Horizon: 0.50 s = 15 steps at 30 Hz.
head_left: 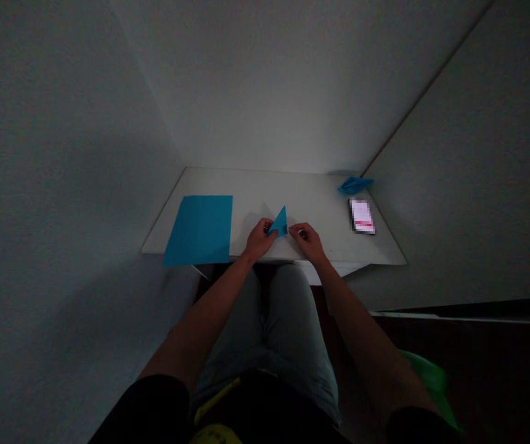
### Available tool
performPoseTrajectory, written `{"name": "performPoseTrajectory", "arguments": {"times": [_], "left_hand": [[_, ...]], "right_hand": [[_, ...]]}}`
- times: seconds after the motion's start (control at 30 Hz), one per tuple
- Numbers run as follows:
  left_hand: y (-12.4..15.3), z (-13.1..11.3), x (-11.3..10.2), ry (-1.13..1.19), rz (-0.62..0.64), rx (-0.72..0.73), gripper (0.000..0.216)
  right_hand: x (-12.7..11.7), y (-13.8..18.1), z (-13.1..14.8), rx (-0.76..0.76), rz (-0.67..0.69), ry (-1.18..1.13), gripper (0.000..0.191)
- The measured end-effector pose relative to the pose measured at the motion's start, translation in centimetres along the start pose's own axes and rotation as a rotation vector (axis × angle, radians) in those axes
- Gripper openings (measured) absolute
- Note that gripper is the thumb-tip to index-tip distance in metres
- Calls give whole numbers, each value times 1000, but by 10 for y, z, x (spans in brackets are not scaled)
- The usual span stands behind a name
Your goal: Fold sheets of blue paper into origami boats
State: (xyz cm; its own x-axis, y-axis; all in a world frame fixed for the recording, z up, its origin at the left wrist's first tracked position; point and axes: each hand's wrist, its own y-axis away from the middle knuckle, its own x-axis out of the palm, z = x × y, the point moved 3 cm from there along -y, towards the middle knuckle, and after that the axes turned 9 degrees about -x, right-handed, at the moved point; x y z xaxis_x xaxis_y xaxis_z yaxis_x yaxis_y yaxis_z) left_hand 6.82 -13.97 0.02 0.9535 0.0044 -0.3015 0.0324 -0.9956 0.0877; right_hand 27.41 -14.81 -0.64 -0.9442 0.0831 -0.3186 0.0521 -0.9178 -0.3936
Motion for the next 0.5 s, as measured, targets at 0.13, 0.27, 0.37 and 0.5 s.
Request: {"name": "performPoseTrajectory", "arguments": {"times": [0.13,0.27,0.37,0.5], "left_hand": [[7,-7,9,-18,63,44,18],[10,-6,7,-10,139,100,30],[9,-2,3,9,178,136,41],[6,0,1,11,250,141,49]], "right_hand": [[17,-2,3,6,72,-32,60],[27,-4,5,-48,103,21,65],[25,-4,3,-47,130,29,65],[19,-5,-1,-4,166,-21,67]]}}
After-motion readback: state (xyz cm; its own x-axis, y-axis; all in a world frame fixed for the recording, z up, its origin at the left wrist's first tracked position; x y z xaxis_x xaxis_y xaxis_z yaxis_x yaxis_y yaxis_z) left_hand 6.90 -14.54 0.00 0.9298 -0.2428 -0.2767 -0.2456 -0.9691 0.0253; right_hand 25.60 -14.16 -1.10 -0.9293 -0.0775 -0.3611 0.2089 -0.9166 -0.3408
